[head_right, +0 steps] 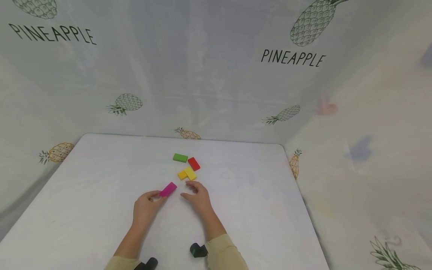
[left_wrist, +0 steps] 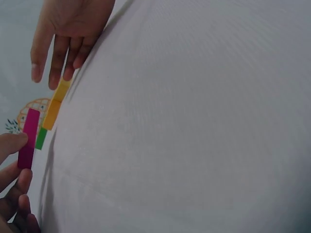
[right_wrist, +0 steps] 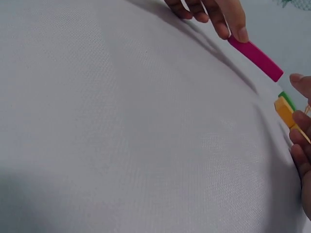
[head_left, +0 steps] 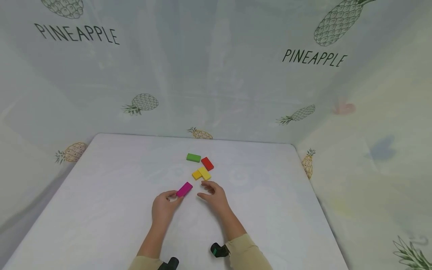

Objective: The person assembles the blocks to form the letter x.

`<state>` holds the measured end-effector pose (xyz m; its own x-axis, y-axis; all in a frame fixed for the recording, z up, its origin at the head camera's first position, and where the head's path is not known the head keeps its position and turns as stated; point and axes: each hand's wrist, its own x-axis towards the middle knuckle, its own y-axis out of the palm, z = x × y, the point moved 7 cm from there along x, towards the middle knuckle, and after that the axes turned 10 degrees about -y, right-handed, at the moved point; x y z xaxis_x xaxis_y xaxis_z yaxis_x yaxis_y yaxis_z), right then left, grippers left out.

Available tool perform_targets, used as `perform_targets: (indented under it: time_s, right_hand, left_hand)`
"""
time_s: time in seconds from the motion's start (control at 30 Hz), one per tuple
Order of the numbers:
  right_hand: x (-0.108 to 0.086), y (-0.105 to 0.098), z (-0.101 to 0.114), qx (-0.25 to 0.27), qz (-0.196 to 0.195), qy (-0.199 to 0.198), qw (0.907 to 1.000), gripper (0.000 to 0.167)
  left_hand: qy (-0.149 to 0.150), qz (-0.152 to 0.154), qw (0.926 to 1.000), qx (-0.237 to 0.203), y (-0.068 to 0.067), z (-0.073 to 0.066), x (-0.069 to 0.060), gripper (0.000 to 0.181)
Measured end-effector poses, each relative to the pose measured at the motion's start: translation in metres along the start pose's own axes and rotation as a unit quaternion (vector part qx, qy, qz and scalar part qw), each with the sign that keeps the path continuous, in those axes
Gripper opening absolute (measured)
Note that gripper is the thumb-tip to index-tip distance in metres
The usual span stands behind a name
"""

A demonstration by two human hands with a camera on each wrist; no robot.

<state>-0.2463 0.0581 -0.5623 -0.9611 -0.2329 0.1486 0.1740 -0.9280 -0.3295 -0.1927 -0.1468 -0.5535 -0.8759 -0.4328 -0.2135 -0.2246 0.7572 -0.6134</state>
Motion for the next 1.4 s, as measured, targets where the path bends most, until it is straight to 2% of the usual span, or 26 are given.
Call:
perform_targets:
  time_s: [0.23, 0.5, 0.8, 1.03, 1.4]
  right_hand:
    - [0.000, -0.001, -0.005, -0.007, -0.001, -0.005, 1.0000, 0.042]
    - [-0.002, 0.001, -0.009, -0.026, 0.007, -0.001, 0.9996, 0.041]
    - [-0.003, 0.002, -0.010, -0.054, 0.018, -0.006, 0.9983, 0.041]
    - [-0.004, 0.004, -0.010, -0.070, 0.025, -0.019, 0.9970, 0.042]
    - [-0.004, 0.004, -0.007, -0.066, 0.030, -0.026, 0.9970, 0.040]
  left_hand:
    - [0.012, -0.004, 0.9998, 0.016, 0.000, 0.006, 0.001, 0.033]
    - [-0.008, 0.005, 0.9999, 0.013, -0.004, 0.010, -0.002, 0.032]
    - [-0.001, 0.007, 0.9998, 0.018, -0.005, 0.014, -0.002, 0.032]
    - [-0.010, 0.023, 0.9995, 0.018, -0.006, 0.019, 0.001, 0.034]
    - [-0.016, 0.045, 0.9982, 0.036, -0.007, 0.022, 0.008, 0.033]
